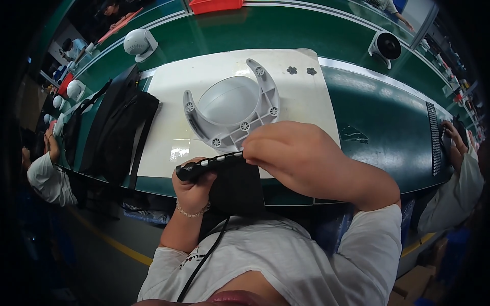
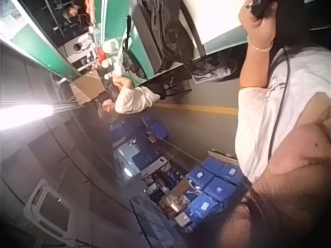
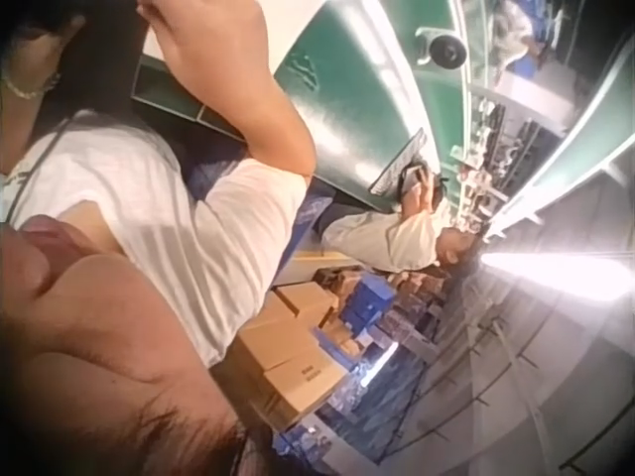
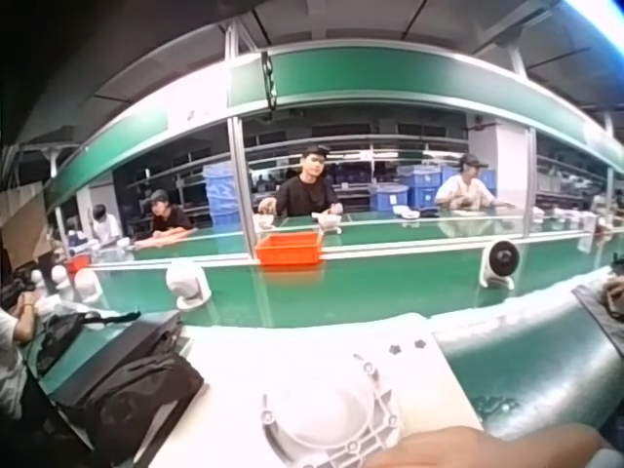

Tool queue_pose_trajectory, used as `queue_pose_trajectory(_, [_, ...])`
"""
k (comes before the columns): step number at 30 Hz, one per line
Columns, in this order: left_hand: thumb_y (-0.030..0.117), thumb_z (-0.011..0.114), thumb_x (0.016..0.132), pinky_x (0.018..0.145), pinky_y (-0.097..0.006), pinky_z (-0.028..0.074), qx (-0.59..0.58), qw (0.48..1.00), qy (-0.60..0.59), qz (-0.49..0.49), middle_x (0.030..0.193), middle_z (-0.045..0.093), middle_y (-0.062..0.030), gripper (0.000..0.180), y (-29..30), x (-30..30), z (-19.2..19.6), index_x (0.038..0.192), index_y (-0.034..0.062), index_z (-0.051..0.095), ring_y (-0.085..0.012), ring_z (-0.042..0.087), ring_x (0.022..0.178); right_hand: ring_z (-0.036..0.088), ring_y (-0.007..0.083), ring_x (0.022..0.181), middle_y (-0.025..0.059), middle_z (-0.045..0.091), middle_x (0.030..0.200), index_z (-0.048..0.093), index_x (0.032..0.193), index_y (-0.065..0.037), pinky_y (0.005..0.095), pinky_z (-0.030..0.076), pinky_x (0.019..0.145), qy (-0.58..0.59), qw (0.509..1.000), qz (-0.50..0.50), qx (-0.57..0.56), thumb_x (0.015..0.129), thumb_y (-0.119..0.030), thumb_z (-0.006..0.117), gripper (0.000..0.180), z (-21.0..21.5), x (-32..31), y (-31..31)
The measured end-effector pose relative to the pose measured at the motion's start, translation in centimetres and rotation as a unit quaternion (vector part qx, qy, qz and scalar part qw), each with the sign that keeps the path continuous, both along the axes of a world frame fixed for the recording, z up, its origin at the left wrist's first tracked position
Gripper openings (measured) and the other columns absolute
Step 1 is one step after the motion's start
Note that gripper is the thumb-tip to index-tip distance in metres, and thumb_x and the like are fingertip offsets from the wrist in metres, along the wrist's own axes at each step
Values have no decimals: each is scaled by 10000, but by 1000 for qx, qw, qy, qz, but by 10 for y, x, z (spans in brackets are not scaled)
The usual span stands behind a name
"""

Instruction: Manually assembling small plastic or rubber components into the housing of a light fixture or electronic device base on an assembly line.

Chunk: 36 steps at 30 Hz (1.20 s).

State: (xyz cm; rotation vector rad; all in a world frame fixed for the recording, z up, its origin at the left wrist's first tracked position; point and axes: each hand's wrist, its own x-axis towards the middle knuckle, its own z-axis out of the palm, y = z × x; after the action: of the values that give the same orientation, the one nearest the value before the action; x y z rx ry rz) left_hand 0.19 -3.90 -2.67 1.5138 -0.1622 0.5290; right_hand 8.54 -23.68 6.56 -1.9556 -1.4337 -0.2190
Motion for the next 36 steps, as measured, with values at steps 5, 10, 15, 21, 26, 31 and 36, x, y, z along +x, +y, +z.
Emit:
queue_pose_trajectory(5, [-33,664,692,499,-208,381,0,1000,3,-3,608,550,-27,87,0,1,0,720,-27,581,-84,479,538,563,237,841,60,580,931,563,806,-64,335,451,695,-7,999,52,-9,690,-50,640,140,4,8,1])
queue_pose_trajectory(10, [-21,673,696,494,-210,375,11,1000,-9,0,609,549,-26,97,2,1,-4,718,-28,579,-82,471,532,552,239,854,63,578,925,559,831,-71,340,429,711,35,999,32,-25,698,-65,642,157,5,7,3])
queue_pose_trajectory(15, [-15,680,697,519,-204,392,-20,1000,-7,-15,649,566,-43,99,1,1,3,727,-31,587,-88,491,560,557,259,826,73,584,907,552,929,-68,349,431,708,35,998,21,-39,726,-98,641,223,5,7,1])
queue_pose_trajectory(21, [-8,699,679,562,-217,417,-42,998,-23,-35,717,597,-77,134,3,1,-2,755,-44,594,-114,531,616,571,232,785,85,581,862,557,956,-54,326,448,669,155,986,53,-24,740,-77,632,230,-1,3,4])
queue_pose_trajectory(26, [5,705,681,572,-224,419,-79,995,-30,-54,728,596,-82,146,3,0,-2,761,-45,593,-122,532,630,586,140,701,87,589,846,567,916,-12,244,468,598,339,939,56,20,759,10,626,170,-4,0,4])
queue_pose_trajectory(31, [28,708,694,581,-222,417,-120,992,-4,-50,745,594,-79,161,2,-2,-3,773,-49,591,-117,529,637,575,101,679,89,582,821,553,962,17,199,471,562,461,884,55,50,809,14,571,155,-9,-3,7])
queue_pose_trajectory(36, [52,700,716,601,-217,411,-169,986,-15,3,759,584,-71,186,-1,-4,-7,830,-44,589,-113,523,662,601,227,691,118,600,861,544,1057,-14,293,471,593,64,997,13,34,744,-110,658,347,-13,-10,12])
